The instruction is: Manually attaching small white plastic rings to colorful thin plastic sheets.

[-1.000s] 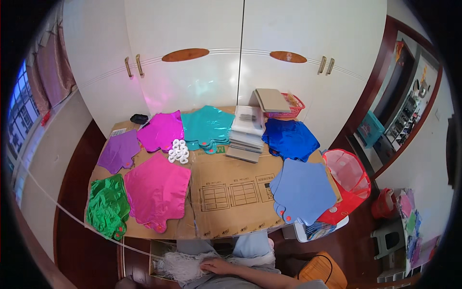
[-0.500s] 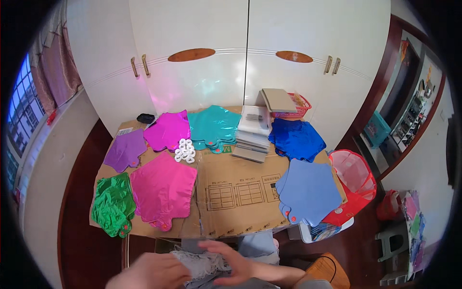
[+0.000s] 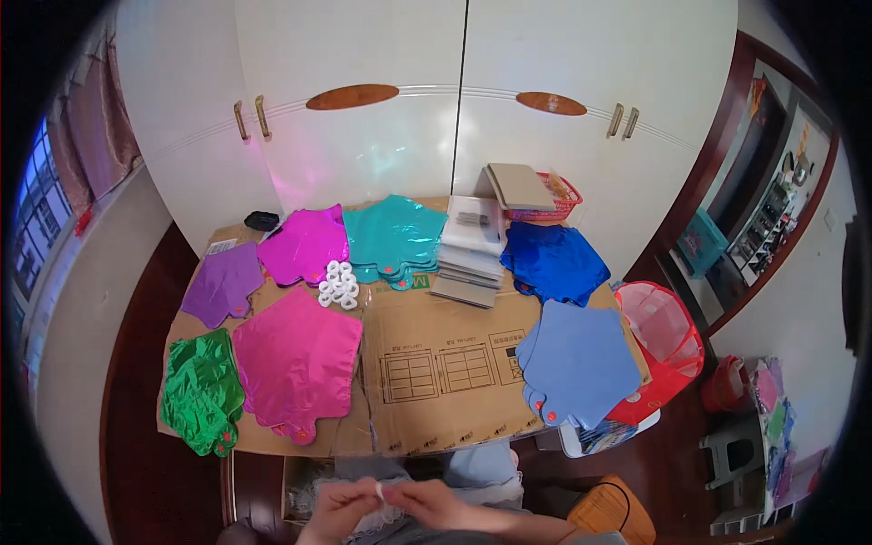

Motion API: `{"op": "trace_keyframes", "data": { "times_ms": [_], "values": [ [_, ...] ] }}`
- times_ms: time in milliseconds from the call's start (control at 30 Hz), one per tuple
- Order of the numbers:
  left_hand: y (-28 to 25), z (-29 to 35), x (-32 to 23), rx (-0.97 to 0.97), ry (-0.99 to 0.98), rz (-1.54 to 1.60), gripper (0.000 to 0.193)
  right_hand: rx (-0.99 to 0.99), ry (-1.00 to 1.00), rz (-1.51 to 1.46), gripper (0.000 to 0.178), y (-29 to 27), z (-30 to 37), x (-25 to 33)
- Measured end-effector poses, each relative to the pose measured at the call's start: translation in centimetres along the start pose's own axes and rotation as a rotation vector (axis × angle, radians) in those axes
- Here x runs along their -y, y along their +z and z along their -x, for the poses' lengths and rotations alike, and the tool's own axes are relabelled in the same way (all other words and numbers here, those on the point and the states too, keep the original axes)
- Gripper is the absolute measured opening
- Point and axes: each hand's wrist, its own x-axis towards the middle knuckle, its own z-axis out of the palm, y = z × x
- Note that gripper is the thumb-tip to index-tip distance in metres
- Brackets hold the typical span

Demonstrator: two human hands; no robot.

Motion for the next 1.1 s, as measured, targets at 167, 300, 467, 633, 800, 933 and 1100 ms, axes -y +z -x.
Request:
{"op": "trace_keyframes", "data": {
  "times_ms": [167,300,467,633,800,933,1100],
  "values": [
    [-0.9,-1.0,1.5,0.111,0.379,-0.568,0.010,-0.072,-0.112,0.083,0.013,-1.4,0.8,2.1],
    [-0.6,0.3,2.7,0.040,0.197,-0.035,0.013,0.017,-0.046,0.156,0.014,-0.9,0.2,1.8],
    [-1.1,-0.2,1.6,0.121,0.257,-0.419,0.014,0.062,-0.087,-0.026,0.013,-1.1,0.9,1.3],
    [-0.9,0.5,2.9,-0.029,0.291,-0.152,0.013,0.209,-0.011,0.066,0.010,-0.5,0.5,1.7],
    [-1.1,1.7,3.0,0.185,0.038,0.110,0.009,0.086,0.002,-0.079,0.008,-1.3,0.6,1.1],
    [-0.6,0.6,3.7,-0.074,0.298,-0.165,0.009,0.074,-0.063,0.020,0.010,0.1,0.8,0.9],
    [-0.9,1.1,2.2,0.226,0.245,-0.049,0.010,0.007,0.047,-0.050,0.010,-1.5,0.5,1.9]
  ]
}}
